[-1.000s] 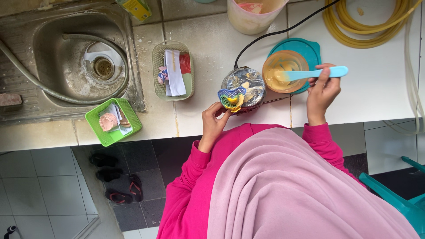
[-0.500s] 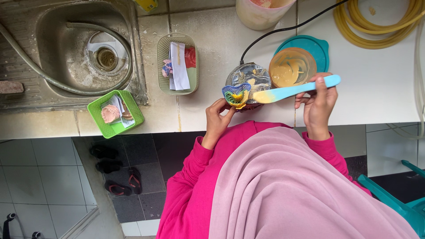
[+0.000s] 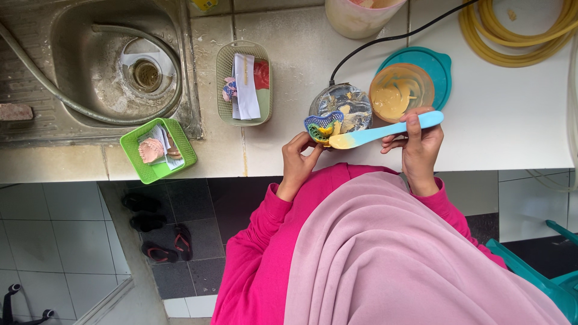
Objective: The person mixes a yellow paste in a plastic bowl using a spatula, adding material and stirring it at a sink-side counter. They then hold a partial denture framework on a plaster model and spread the mixed paste onto the framework with the spatula, working it into the dental appliance.
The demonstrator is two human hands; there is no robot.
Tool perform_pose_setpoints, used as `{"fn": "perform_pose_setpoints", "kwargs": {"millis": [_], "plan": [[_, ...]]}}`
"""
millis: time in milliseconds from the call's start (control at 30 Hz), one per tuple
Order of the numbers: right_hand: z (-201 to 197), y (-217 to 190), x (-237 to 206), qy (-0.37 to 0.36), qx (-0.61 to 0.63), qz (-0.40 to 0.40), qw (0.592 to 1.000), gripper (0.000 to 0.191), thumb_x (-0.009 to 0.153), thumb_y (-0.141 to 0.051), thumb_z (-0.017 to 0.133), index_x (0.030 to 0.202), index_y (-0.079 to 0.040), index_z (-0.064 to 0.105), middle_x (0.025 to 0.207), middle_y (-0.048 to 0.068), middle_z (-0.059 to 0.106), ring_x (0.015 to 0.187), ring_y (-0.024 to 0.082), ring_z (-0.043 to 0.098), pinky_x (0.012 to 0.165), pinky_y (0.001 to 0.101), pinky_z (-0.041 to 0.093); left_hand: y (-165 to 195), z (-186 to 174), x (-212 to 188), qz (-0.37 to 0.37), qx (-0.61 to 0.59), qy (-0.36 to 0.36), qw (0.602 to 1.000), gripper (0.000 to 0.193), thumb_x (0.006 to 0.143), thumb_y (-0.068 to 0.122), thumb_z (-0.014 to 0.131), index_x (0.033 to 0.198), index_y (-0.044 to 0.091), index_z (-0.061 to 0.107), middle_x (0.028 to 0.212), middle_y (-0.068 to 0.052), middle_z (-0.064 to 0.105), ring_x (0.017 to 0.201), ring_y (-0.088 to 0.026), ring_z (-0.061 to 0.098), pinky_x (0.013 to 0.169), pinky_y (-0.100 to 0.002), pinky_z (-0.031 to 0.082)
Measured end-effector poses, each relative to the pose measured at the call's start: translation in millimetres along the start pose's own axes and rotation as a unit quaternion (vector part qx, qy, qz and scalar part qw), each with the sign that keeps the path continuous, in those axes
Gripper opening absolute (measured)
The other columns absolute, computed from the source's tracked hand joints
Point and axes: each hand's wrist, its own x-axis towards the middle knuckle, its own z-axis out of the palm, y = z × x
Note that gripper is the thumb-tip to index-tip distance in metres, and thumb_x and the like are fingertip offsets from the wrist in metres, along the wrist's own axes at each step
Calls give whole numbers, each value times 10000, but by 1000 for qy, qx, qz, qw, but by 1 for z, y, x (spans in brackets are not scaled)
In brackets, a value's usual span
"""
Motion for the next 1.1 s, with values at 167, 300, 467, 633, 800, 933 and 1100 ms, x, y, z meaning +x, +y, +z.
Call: {"fn": "perform_pose_setpoints", "kwargs": {"millis": [167,300,467,633,800,933,1100], "plan": [[2,-5,-4,-4,-31,-17,999,370,1107,-371,643,1091,-27,508,842,92,614,701,198,713,580,353,636,0,0,0,7,6,3,1000,126,853,-12,767,945,-52,690,877,-103,732,801,-183,779,712,-281,569],[-1,-11,-7,-6,-12,-41,999,412,1089,-411,661,1083,-33,498,837,71,596,662,181,702,574,352,622,2,0,-1,9,-3,2,1000,122,861,-12,761,951,-49,688,879,-99,731,805,-183,780,717,-278,568],[-1,-13,-11,-5,0,-75,997,488,1027,-466,707,1057,-39,473,730,63,568,612,180,687,498,340,599,3,0,-1,8,9,4,1000,125,859,-7,773,931,-50,679,851,-100,720,772,-179,771,699,-279,559],[5,-14,-13,-3,-5,-74,997,503,1009,-464,728,1053,-30,476,731,64,563,595,178,679,491,339,593,4,0,-1,10,11,3,1000,126,852,-6,770,928,-47,678,855,-100,719,781,-183,774,700,-281,559],[9,-16,-12,-16,-6,-66,998,480,1009,-421,743,1045,-23,478,745,76,584,639,192,689,531,353,603,3,0,-1,12,11,5,1000,131,842,-10,763,936,-50,680,860,-104,717,793,-189,779,709,-283,566],[9,-19,-15,-41,-38,-60,997,470,1008,-404,748,1046,-10,493,784,90,598,685,207,704,560,365,617,3,1,-1,8,6,6,1000,137,844,-12,767,946,-54,685,864,-107,722,792,-187,778,708,-281,568],[5,-21,-17,-12,-18,-76,997,478,1013,-420,741,1038,-17,485,803,72,573,596,183,683,501,338,594,2,1,-1,11,9,6,1000,142,837,-15,773,946,-53,691,871,-108,727,800,-186,774,711,-281,572]]}}
